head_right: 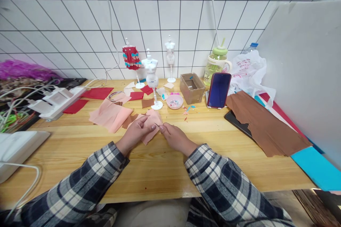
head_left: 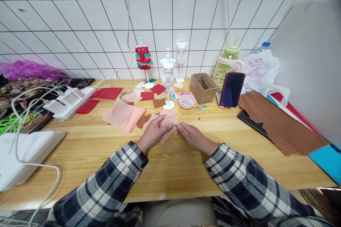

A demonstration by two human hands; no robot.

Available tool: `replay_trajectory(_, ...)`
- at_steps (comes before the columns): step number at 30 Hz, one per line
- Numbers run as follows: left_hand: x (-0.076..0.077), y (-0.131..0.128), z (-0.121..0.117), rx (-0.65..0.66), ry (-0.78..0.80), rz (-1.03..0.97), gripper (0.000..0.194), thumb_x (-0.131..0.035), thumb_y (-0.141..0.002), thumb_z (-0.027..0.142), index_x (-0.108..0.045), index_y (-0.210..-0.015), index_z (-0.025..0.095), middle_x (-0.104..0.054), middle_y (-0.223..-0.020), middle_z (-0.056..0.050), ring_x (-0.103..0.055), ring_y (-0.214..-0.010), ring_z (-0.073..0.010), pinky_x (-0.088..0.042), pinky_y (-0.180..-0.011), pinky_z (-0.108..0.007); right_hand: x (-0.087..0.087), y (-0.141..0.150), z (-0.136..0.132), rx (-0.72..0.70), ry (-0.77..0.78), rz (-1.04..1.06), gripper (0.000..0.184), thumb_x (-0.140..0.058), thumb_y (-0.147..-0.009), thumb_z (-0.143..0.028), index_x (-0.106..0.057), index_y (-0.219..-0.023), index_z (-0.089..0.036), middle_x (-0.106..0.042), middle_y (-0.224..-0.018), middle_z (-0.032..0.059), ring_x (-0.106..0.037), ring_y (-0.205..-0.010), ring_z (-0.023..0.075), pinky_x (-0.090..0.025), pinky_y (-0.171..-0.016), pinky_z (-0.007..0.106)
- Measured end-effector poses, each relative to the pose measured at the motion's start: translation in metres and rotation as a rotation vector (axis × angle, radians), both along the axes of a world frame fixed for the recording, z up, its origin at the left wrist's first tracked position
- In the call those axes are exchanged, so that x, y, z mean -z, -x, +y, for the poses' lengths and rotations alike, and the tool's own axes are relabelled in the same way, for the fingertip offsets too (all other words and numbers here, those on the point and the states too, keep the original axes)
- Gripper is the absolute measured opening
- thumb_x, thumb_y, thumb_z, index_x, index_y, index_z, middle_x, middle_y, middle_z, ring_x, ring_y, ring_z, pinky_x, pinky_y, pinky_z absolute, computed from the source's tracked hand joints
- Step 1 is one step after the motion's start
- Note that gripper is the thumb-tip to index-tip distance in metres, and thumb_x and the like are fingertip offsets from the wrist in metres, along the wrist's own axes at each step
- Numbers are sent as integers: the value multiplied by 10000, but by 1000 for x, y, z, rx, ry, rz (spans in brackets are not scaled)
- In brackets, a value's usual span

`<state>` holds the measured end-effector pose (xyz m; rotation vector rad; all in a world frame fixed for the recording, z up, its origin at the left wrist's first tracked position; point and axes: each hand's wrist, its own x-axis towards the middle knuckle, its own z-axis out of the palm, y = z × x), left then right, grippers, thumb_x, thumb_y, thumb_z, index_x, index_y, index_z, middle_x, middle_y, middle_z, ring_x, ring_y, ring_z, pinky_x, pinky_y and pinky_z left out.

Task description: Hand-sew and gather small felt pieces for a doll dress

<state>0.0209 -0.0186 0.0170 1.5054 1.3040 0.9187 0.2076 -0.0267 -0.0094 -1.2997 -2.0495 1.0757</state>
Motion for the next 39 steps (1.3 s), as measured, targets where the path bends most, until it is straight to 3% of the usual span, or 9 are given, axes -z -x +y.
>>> replay_trajectory(11,14,3,4,24,-11,-19,461,-723,-721,405,-674,-1122,183,-723,-1044,-47,-639,-966,-252,-486,-882,-339,0,0,0,-2,9,-17,335,-298,-1004,-401,-416,-753,-215,-493,-694,-10,-446,-655,145,-356,-647,263)
replay_trajectory(31,10,2,3,18,-48,59,413,-725,-694,414,-698,-1039,188,-718,-1015,-37,-615,-988,-267,-468,-898,-339,1,1,0,26,-20,-60,310,-305,-996,-412,-418,-778,-223,-528,-736,13,-472,-686,162,-371,-655,268)
replay_trajectory(39,11,1,3,52,35,-101,364,-595,-812,525,-685,-818,173,-687,-829,-26,-593,-792,-198,-454,-728,-277,-1,-1,2,8,-14,-20,339,-333,-979,-447,-430,-753,-214,-514,-713,-9,-467,-680,148,-345,-640,256)
